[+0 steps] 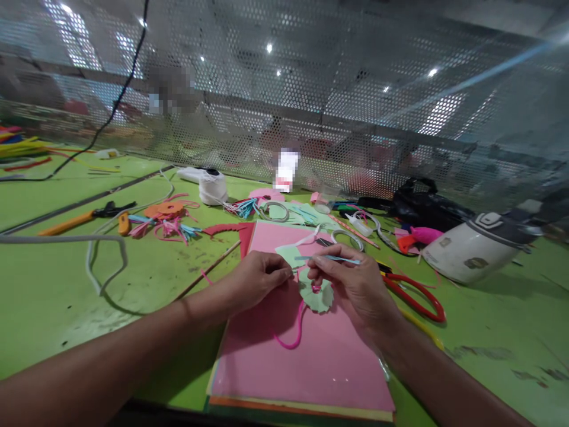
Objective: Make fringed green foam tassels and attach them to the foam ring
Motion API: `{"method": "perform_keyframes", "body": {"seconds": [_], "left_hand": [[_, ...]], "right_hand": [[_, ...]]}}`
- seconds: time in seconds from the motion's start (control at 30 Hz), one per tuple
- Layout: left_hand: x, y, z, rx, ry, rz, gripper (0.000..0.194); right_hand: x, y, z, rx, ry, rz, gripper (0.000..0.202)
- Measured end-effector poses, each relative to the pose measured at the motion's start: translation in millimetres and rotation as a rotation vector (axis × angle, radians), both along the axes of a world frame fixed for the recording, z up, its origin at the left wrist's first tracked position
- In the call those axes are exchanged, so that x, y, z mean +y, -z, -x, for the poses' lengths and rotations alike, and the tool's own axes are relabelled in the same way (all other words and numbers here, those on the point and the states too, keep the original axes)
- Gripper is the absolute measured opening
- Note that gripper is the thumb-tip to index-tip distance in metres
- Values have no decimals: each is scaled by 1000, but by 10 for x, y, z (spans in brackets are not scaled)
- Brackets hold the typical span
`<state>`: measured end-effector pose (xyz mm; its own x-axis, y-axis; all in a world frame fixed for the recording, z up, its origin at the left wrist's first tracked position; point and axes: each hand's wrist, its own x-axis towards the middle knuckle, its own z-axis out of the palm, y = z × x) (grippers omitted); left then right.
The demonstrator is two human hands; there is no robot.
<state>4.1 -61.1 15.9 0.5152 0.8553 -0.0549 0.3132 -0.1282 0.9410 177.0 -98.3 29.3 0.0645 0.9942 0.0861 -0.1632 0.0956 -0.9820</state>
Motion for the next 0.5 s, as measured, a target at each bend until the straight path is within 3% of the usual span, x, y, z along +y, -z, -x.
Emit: {"method": "perform_keyframes", "body": {"seconds": [0.5], "left_hand": [[9,0,-31,-157,-73,159,25]], "right_hand": [[-152,189,101,-135,146,60,18]]}}
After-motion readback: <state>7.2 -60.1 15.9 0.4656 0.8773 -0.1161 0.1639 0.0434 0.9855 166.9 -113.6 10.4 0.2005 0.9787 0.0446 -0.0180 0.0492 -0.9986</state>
